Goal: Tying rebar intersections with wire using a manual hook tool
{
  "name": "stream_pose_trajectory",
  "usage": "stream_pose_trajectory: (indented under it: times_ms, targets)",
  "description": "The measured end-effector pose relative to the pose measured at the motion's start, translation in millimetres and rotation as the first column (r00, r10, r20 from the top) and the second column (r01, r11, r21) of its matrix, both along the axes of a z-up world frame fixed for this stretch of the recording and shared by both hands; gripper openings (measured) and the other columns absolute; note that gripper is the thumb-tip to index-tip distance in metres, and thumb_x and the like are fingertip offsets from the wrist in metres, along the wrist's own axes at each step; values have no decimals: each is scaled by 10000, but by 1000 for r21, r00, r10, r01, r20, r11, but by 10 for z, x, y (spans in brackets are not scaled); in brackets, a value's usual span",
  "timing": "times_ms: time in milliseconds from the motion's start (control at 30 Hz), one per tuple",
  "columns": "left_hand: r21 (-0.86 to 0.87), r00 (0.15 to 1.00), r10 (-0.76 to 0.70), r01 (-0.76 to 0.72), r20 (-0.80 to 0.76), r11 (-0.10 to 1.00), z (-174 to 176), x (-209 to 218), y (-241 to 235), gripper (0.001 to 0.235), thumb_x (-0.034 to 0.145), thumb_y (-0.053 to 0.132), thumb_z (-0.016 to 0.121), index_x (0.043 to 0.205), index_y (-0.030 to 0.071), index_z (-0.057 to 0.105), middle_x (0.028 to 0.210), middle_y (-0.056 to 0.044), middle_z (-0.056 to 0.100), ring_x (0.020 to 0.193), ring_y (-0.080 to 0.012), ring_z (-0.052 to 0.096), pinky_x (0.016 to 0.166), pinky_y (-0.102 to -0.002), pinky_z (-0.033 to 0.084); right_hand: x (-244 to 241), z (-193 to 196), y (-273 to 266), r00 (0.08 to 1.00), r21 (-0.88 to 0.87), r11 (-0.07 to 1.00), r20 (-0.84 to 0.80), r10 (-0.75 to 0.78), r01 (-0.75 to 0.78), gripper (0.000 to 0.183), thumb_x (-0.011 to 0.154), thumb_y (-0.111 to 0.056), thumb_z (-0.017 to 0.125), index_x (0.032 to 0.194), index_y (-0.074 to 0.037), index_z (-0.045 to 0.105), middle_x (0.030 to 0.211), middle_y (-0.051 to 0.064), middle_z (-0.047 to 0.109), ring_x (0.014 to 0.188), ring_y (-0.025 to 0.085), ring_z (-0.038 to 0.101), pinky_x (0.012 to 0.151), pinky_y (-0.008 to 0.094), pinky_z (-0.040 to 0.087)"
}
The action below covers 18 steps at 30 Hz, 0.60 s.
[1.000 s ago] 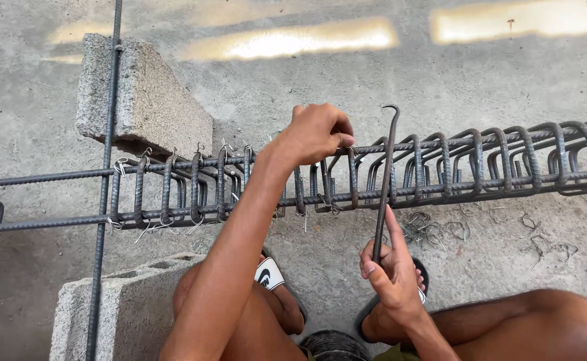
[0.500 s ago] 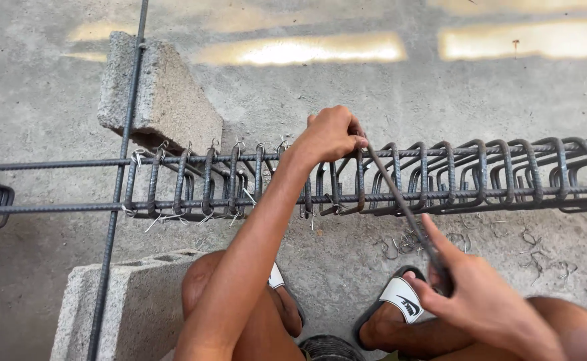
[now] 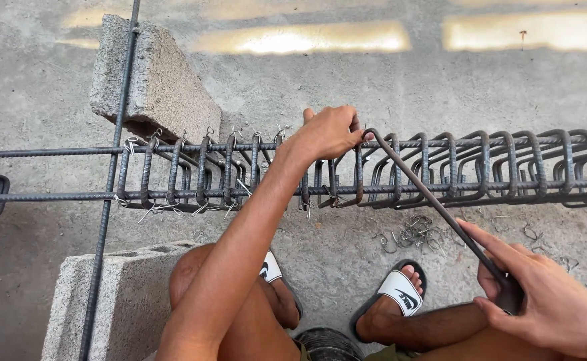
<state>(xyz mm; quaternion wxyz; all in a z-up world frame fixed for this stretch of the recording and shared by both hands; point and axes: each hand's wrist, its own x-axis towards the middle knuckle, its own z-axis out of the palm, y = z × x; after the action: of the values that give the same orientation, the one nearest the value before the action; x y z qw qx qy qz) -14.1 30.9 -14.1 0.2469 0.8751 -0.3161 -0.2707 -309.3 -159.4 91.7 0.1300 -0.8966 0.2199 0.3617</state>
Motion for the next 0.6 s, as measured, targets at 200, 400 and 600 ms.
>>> stream_pose_trajectory:
  times_ms: [200,400,600]
  targets:
    - [9,999,-33,33,-10,999,-79,71,-26,324,1020,488,552,1007,193,686,715,61,621,661,-121,574,971,-477,316,-34,-127,91,996,-126,988,-4,87,-87,1186,675,-408,821,1639,-537,142,697,-138,755,838,3,717,749,178,604]
    - [-7,1000,24,-24,-17,1000,-171,108,-96,369,968,547,611,904,200,718,726,75,676,707,-112,646,1040,-596,290,-216,-521,-23,947,-222,938,119,297,-266,1191,660,-555,731,1660,-419,99,656,-191,774,888,-24,741,900,173,518]
    - [-2,999,34,-34,-10,999,-163,103,-112,401,965,583,580,903,202,690,719,73,655,704,-113,640,1050,-582,287,-294,-854,35,876,-310,880,211,434,-361,1252,701,-663,739,1669,-242,67,797,-156,786,830,45,780,1059,281,492]
